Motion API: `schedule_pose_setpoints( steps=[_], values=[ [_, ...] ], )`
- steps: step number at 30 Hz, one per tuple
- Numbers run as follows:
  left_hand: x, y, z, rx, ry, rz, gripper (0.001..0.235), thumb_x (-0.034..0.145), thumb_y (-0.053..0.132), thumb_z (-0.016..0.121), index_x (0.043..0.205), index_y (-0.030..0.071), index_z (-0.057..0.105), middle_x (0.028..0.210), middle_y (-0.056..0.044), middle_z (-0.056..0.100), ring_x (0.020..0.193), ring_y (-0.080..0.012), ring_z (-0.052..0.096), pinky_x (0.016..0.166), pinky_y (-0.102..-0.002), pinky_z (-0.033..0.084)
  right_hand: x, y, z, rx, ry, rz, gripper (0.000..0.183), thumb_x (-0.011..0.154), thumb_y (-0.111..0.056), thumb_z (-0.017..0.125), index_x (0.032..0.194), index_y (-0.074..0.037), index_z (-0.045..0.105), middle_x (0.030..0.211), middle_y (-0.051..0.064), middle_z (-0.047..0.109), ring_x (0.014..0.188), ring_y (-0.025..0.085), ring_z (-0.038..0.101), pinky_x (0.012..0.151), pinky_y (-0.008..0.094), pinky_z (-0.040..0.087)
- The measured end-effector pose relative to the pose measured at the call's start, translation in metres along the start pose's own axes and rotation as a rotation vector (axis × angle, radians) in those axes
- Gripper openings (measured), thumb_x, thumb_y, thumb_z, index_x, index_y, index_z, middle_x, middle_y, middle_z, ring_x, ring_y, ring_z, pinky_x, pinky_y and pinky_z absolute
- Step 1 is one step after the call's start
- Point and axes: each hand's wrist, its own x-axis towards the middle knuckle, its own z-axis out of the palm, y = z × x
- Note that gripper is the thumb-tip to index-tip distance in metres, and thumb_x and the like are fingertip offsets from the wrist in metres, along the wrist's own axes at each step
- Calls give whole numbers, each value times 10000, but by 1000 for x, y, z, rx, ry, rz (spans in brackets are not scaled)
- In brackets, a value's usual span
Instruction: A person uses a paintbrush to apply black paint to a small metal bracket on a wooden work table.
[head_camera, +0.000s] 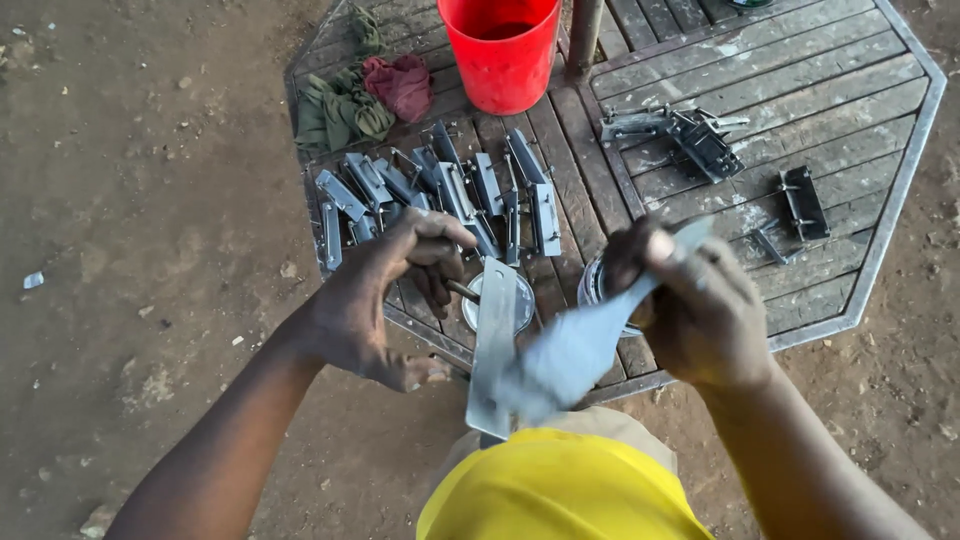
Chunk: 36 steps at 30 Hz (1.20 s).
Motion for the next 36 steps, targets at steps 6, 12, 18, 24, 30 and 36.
schedule_pose_setpoints(
  steps=[6,12,18,24,30,36],
  values=[
    [22,22,1,-40,-39,-235,881,677,407,841,1383,74,431,1367,-115,486,1227,-260,612,1189,-466,487,8,1,-2,-282,167,-47,314,1090,-258,461,850,-93,581,664,-32,456,541,70,388,495,232,288],
    [22,20,6,-99,-30,-273,884,686,441,833,1381,76,429,1368,-92,490,1156,-204,648,831,-291,573,0,0,-6,4,-29,141,260,1010,-160,563,762,-86,593,691,-14,479,554,96,377,487,227,278],
    [20,23,11,-48,-1,-161,866,714,383,848,1379,33,418,1300,-115,518,1076,-199,638,770,-275,591,13,6,-17,-712,454,-40,353,1102,-326,516,881,-82,643,691,-24,513,559,61,426,515,225,307],
    [-5,1,14,50,106,89,1264,802,388,900,1696,257,16,1440,-243,537,1200,-328,687,1011,-404,633,-16,11,-28,-1064,-116,-830,341,1098,-159,288,832,-160,501,760,-29,603,651,108,575,504,226,484],
    [-4,7,13,95,159,118,1301,778,378,908,1699,352,-11,1387,-259,569,1113,-317,714,823,-336,665,-43,-4,-30,-1198,-419,-902,314,969,-402,585,986,-134,748,874,11,675,770,153,675,713,293,627],
    [-3,8,15,196,124,198,1211,840,447,871,1679,151,49,1368,-246,607,1258,-343,685,1037,-386,665,-51,-3,-56,-1094,-98,-737,201,1009,-304,524,923,-159,634,892,-27,730,734,110,696,688,287,577]
  ],
)
